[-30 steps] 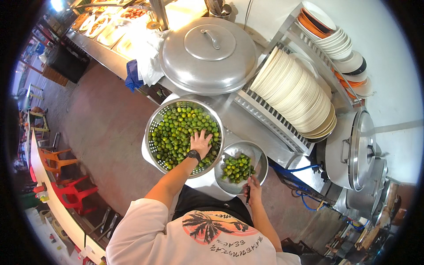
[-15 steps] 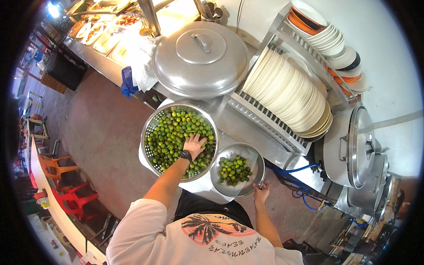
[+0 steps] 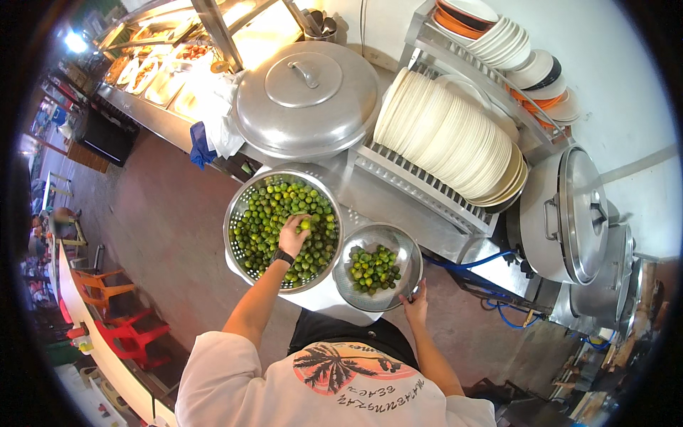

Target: The person stands at a food stall counter and repeatedly picks small green vegetables from a large colander, then places them into a smaller metal bowl. The person briefly opens a large pot of rice and closes it before continuing to transfer the vegetables.

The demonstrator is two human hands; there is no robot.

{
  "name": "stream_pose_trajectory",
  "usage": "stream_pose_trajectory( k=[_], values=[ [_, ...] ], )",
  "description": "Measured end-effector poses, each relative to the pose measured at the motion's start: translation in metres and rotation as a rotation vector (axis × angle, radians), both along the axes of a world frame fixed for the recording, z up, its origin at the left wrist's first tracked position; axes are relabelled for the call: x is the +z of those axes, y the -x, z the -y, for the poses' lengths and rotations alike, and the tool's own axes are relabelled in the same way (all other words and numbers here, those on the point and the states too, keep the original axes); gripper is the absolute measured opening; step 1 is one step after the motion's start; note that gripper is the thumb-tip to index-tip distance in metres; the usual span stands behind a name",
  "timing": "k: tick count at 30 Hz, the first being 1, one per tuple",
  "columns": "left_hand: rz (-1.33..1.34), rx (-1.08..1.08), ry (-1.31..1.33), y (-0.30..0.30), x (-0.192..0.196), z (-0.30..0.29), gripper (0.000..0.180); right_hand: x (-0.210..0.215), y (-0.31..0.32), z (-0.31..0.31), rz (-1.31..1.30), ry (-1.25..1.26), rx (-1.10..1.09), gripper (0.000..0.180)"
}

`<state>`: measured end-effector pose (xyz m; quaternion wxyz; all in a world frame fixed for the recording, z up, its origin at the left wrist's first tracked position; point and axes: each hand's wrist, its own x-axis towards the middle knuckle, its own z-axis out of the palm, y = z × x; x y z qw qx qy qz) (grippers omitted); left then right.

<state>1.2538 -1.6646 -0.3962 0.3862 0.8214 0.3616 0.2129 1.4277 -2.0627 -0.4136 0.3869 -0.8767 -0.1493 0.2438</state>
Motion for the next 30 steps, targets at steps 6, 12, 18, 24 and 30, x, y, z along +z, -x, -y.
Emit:
stream_pose_trajectory(
  k=[6,12,18,24,30],
  values=[
    [0.623,0.401,1.315,0.017,0.038,0.025,0.034,0.005,-0.005,-0.002,-0.209,-0.037,-0.002,0.106],
    [0.800,0.299,1.508,0.037,0.034,0.033,0.042,0.020,-0.022,0.008,-0.343,0.027,0.085,0.107],
    [0.866,0.222,1.524,0.035,0.079,0.055,0.037,0.056,-0.030,0.008,-0.158,-0.125,0.192,0.099],
    [0.833,0.028,1.515,0.014,0.160,0.115,0.042,0.161,-0.002,-0.042,-0.462,-0.409,0.276,0.073],
    [0.756,-0.123,1.363,-0.004,0.207,0.167,0.035,0.266,0.032,-0.077,-0.505,-0.678,0.573,0.055]
  ],
)
